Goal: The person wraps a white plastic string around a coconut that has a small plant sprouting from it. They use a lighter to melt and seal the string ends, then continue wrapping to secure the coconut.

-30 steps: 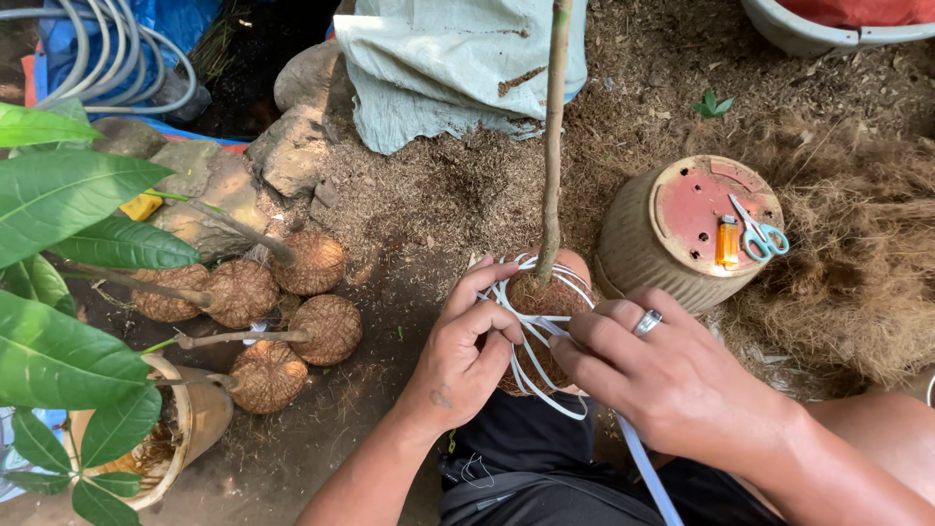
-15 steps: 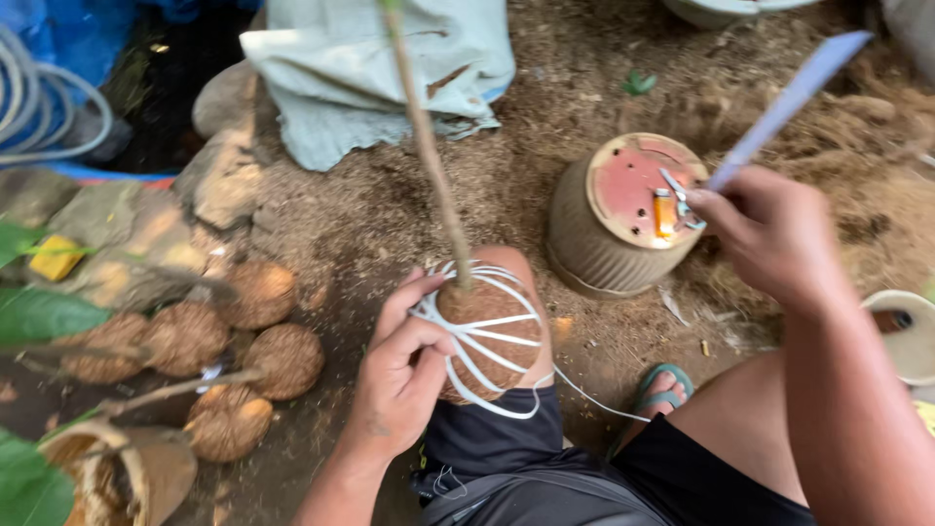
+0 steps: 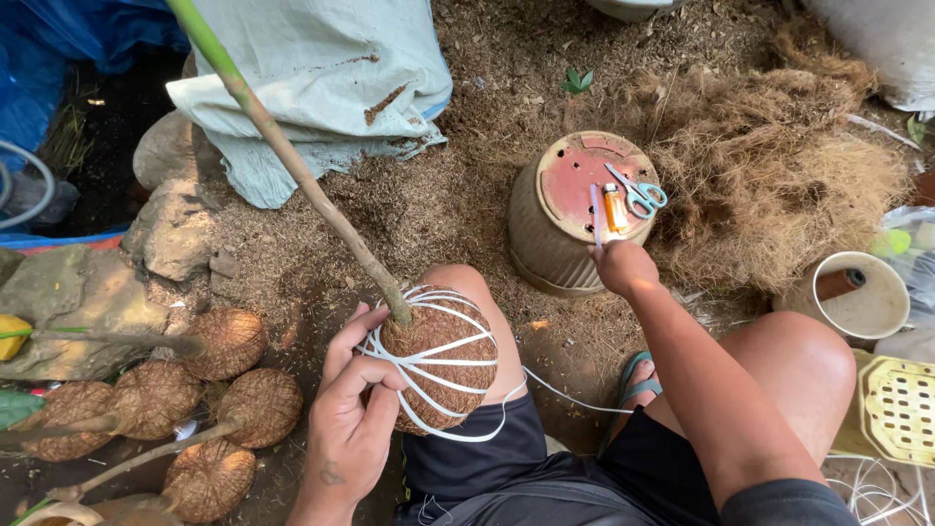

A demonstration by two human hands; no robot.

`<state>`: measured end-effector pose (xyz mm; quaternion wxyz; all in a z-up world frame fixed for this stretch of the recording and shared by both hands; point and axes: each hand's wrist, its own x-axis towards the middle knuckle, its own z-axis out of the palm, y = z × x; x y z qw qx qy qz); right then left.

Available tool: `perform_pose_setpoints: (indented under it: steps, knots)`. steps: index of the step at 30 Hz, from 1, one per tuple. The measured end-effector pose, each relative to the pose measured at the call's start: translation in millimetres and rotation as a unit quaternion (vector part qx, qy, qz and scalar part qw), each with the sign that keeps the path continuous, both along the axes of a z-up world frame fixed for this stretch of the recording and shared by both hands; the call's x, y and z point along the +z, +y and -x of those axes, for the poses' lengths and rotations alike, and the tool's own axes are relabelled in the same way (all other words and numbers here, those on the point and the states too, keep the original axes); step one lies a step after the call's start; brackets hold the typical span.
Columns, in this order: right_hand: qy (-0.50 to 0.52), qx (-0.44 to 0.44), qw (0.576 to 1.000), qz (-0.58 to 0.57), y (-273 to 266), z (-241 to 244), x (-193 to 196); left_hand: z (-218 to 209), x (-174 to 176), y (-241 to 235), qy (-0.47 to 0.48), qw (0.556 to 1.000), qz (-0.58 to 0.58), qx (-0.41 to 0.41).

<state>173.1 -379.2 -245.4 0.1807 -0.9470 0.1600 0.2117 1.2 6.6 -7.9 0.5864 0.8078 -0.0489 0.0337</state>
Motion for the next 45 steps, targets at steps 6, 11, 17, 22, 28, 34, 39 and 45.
perform_pose_setpoints:
  steps: [6, 11, 17, 22, 28, 34, 39, 45]
  knots:
    - [0.012, -0.031, 0.998, 0.05, -3, -6, 10, -1, -2, 1, -0.003, 1.0, 0.009, 0.0]
    - [0.007, -0.024, 0.997, 0.072, -6, -6, 14, -1, 1, -1, 0.006, 1.0, -0.005, 0.002]
    - [0.015, -0.022, 0.997, 0.079, -3, -4, 23, 0, 4, -2, 0.008, 1.0, 0.005, -0.002]
    - [-0.254, -0.049, 0.961, 0.101, 24, 10, 88, -1, 6, -6, -0.003, 1.0, 0.004, 0.001]
    - [-0.475, 0.235, 0.818, -0.221, 121, 134, 228, -3, 5, -10, -0.022, 1.0, 0.005, 0.003]
    - [-0.386, 0.368, 0.809, -0.247, 186, 162, 287, 1, 9, -15, -0.043, 0.999, -0.021, 0.008]
    - [-0.13, 0.252, 0.846, -0.452, 165, 145, 271, 6, 12, -13, -0.075, 0.997, -0.031, 0.015]
    - [-0.067, 0.094, 0.811, -0.574, 163, 130, 231, 9, 12, -15, -0.085, 0.995, -0.045, 0.019]
